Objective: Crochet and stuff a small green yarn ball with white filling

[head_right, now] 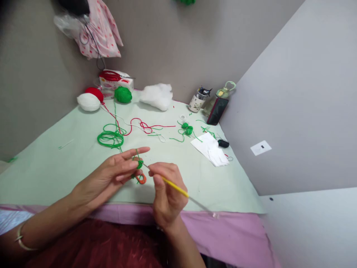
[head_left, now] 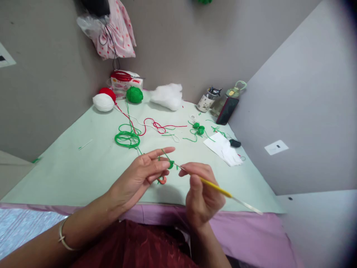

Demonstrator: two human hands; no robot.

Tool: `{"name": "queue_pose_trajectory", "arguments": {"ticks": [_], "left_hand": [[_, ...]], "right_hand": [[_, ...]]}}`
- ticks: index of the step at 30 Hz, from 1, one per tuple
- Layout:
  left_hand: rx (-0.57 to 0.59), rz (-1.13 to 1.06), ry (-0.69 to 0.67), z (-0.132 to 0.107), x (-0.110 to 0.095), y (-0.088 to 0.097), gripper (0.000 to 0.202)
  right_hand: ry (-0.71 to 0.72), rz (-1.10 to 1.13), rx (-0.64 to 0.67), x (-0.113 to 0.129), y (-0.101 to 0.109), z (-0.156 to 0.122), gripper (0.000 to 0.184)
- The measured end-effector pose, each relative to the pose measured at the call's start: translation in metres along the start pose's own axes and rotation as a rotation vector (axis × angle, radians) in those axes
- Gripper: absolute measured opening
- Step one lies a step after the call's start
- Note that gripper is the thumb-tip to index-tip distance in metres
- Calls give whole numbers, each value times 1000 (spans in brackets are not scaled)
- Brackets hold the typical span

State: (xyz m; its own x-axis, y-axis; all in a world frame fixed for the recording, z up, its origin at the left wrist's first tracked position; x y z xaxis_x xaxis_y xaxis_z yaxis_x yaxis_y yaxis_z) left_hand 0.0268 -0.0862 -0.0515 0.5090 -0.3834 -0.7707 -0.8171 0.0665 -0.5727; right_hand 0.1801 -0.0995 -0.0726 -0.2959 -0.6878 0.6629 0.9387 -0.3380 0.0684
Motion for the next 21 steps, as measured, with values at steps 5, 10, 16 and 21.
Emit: {"name": "queue_pose_trajectory", "arguments": {"ticks": [5,10,16,21], "left_hand": [[5,142,-115,-1,0,-1,45],[-33,142,-163,1,5,-1,45],[57,-81,45,6,5,2,35],[24,31,-54,5,2,3,35]], "right_hand": [[-195,220,35,2,-2,10,21],[8,-11,64,0,-6,-3,29],[8,-27,13,0,0,3,24],[-277,287,19,-1,0,12,20]]}}
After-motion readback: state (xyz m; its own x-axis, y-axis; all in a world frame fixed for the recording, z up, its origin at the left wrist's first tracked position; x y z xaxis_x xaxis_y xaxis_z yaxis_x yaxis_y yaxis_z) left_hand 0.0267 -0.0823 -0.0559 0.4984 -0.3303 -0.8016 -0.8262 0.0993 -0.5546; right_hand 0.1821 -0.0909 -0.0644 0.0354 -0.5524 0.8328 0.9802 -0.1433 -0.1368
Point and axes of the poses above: each hand's wrist, its own z-axis towards the middle knuckle, its own y-axis out of the back of the hand, x = y × z, the point moved 1 cm from there along z, towards the middle knuckle, and after that the axes turned 4 degrees about -x, right-handed, at the moved point
